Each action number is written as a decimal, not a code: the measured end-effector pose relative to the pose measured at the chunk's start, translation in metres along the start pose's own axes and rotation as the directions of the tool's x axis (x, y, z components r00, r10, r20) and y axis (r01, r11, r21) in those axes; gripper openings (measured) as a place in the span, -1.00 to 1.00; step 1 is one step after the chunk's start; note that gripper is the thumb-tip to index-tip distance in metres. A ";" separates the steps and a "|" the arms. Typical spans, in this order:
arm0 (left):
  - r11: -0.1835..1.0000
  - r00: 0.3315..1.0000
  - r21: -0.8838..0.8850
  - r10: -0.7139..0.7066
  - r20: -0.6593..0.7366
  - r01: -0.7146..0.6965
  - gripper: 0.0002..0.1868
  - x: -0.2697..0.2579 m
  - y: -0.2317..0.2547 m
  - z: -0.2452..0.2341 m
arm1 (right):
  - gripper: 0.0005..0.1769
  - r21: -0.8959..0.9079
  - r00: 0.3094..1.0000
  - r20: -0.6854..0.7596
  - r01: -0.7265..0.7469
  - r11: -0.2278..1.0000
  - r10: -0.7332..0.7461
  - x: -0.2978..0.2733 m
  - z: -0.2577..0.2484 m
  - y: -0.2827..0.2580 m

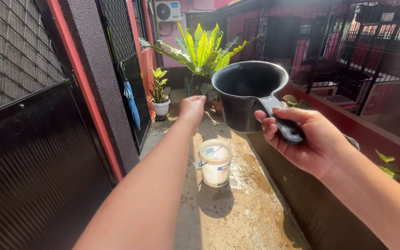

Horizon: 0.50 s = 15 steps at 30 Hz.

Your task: Watering various potted plants on a balcony using a dipper and a bucket of water

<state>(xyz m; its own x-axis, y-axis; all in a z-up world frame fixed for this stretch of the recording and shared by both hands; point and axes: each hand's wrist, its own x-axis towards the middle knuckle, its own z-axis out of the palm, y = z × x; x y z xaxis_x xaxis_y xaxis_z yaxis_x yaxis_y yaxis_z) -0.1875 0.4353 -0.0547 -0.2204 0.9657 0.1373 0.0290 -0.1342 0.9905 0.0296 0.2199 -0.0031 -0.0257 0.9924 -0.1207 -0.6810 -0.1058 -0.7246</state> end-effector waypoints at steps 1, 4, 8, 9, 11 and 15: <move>1.000 1.000 0.000 -0.003 0.007 0.003 -0.56 0.018 -0.006 -0.004 | -0.80 0.001 1.000 -0.007 0.003 1.000 -0.003 0.010 0.004 0.014; 1.000 0.999 0.001 0.015 0.039 -0.015 -0.60 0.087 -0.011 -0.005 | -0.61 0.077 1.000 0.017 -0.027 0.997 0.026 0.055 0.017 0.044; 0.995 0.998 0.097 -0.036 0.048 0.031 -0.63 0.131 -0.052 -0.005 | -0.46 0.097 0.995 -0.088 -0.044 0.994 0.053 0.095 0.034 0.087; 0.984 0.996 0.175 -0.048 0.076 0.034 -0.66 0.137 -0.059 -0.001 | -0.31 0.073 0.979 -0.187 -0.073 0.995 0.086 0.103 0.041 0.095; 0.978 0.991 0.211 -0.024 0.133 -0.004 -0.64 0.169 -0.070 0.010 | -0.37 0.075 0.973 -0.202 -0.098 0.992 0.112 0.127 0.045 0.111; 0.952 0.963 0.306 -0.095 0.251 0.014 -0.56 0.202 -0.110 0.032 | -0.41 0.105 0.940 -0.279 -0.173 0.979 0.196 0.169 0.023 0.148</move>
<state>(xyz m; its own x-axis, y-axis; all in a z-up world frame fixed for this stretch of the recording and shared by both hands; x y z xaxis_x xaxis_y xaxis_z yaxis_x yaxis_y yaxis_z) -0.2039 0.6526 -0.1361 0.0300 0.9988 0.0382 0.3231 -0.0458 0.9452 -0.0926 0.3738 -0.1147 0.0464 0.8943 -0.4451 -0.7393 -0.2690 -0.6174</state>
